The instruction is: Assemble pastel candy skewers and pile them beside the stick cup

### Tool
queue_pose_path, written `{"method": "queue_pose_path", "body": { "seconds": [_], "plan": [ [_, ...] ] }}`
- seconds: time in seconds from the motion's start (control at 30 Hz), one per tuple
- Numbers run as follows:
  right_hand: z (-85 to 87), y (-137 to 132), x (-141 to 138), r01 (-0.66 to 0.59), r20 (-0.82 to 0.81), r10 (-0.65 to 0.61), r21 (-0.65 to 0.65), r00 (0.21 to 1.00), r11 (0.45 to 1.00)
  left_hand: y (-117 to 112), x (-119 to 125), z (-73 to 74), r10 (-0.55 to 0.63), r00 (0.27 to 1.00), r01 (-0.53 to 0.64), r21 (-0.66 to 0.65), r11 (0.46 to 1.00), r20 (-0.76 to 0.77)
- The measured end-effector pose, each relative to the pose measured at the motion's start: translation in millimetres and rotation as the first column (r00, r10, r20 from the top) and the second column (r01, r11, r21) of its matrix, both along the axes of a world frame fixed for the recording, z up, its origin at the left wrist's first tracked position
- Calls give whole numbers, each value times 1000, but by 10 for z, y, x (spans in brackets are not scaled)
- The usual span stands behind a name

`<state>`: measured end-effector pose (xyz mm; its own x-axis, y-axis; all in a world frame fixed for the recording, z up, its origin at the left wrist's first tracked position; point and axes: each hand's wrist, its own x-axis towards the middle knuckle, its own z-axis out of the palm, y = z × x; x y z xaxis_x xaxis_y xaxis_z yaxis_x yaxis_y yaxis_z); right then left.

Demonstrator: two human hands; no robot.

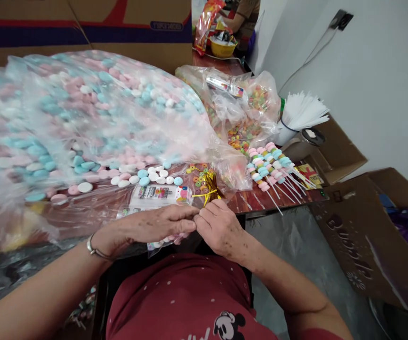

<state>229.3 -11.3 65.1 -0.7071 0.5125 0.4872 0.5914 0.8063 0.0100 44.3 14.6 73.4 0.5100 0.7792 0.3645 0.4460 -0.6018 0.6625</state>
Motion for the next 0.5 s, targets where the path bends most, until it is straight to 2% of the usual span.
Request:
{"method": "queue_pose_path", "body": {
  "seconds": [0.07,0.13,0.17,0.2,0.23,0.3,0.33,0.37,0.4,0.43,0.47,0.5],
  "plan": [
    [-43,1,40,2,26,0,-67,1000,998,-39,43,-41,-32,999,32,-4,999,-9],
    [-88,21,84,7,39,1,-207,999,978,-82,68,-33,-71,996,71,11,997,-50],
    [-101,36,105,13,28,-4,-316,1000,949,-101,67,-16,-105,989,109,35,993,-100],
    [-104,54,124,15,1,-17,-453,1000,891,-116,56,4,-144,974,159,71,985,-173],
    [-97,73,140,4,-42,-37,-602,998,799,-127,40,24,-180,949,216,118,969,-260],
    [-59,109,163,-69,-149,-110,-845,983,531,-140,-4,52,-209,886,322,227,919,-413],
    [-36,124,171,-122,-195,-148,-909,970,399,-141,-26,54,-203,866,356,279,892,-457],
    [-16,137,178,-168,-228,-177,-939,957,300,-139,-47,48,-192,860,370,318,873,-473],
    [-1,152,186,-195,-250,-204,-947,947,255,-133,-66,34,-179,871,360,345,867,-457],
    [8,169,198,-197,-265,-236,-941,935,275,-124,-85,17,-169,895,328,352,877,-414],
    [11,192,213,-171,-277,-272,-919,922,356,-112,-103,0,-149,927,269,333,904,-345],
    [7,222,231,-111,-285,-308,-870,908,480,-99,-120,-12,-115,960,187,276,943,-257]
  ]
}}
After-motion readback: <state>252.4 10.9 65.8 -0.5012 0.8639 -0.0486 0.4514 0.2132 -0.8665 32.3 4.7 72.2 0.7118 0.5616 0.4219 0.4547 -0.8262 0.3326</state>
